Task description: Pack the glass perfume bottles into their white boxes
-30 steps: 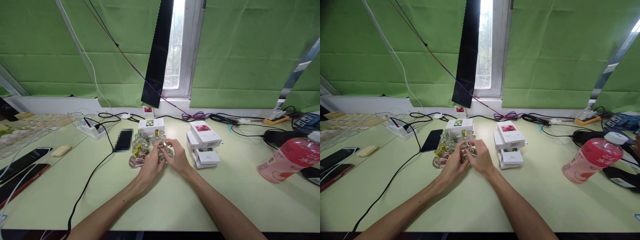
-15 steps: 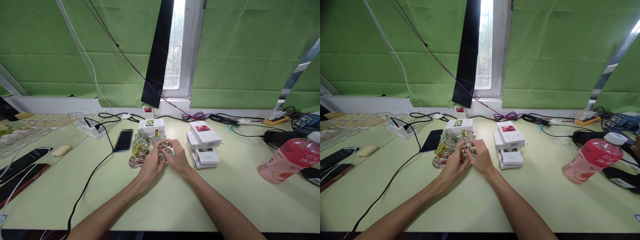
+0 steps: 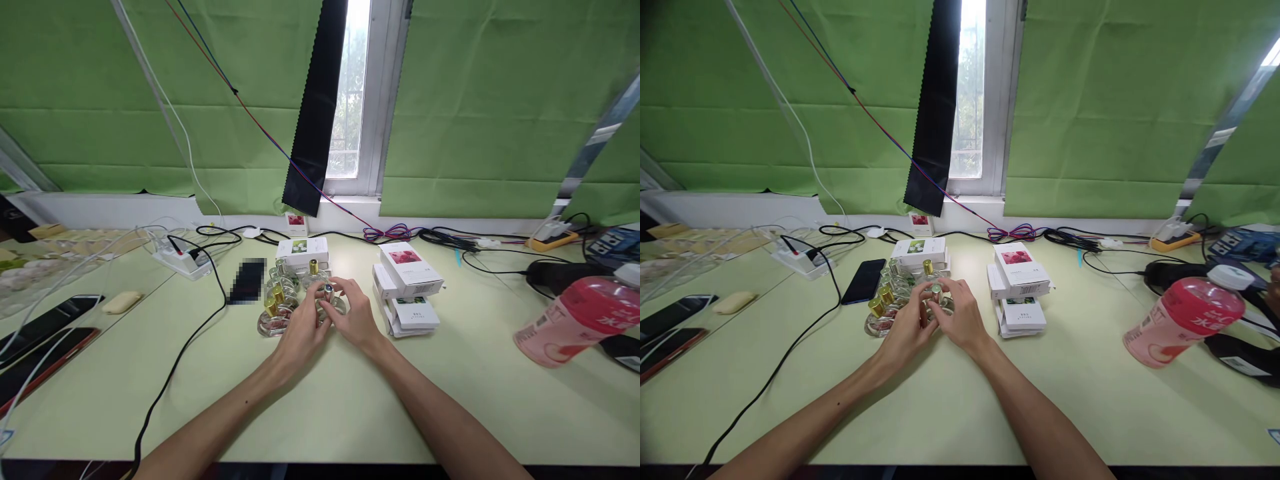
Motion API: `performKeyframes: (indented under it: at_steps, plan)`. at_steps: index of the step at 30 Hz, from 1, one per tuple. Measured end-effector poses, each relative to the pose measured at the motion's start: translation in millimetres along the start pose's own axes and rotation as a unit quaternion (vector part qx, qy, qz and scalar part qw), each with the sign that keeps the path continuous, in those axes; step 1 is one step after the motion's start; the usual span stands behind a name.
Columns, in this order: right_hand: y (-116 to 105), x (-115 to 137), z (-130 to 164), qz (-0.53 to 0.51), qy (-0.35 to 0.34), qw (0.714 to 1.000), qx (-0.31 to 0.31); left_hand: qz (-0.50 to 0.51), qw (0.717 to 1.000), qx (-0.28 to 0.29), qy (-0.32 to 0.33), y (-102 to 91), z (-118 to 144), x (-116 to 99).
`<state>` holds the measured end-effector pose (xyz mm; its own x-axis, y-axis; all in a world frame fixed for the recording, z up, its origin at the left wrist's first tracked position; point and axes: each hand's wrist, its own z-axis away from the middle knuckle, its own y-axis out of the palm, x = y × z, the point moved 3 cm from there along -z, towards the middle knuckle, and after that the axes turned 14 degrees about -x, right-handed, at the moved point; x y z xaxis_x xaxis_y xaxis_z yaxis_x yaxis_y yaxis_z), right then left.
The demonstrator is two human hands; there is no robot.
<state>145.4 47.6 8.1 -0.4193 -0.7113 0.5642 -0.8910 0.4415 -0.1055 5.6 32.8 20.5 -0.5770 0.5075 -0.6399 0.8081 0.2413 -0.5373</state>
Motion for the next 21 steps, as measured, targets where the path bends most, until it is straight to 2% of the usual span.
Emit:
performKeyframes:
  at_steps: [21]
  plan:
    - [-0.7, 0.3, -3.8, -0.008, 0.015, 1.000, -0.001, -0.023, 1.000, -0.004, -0.001, -0.4, 0.8, -1.5]
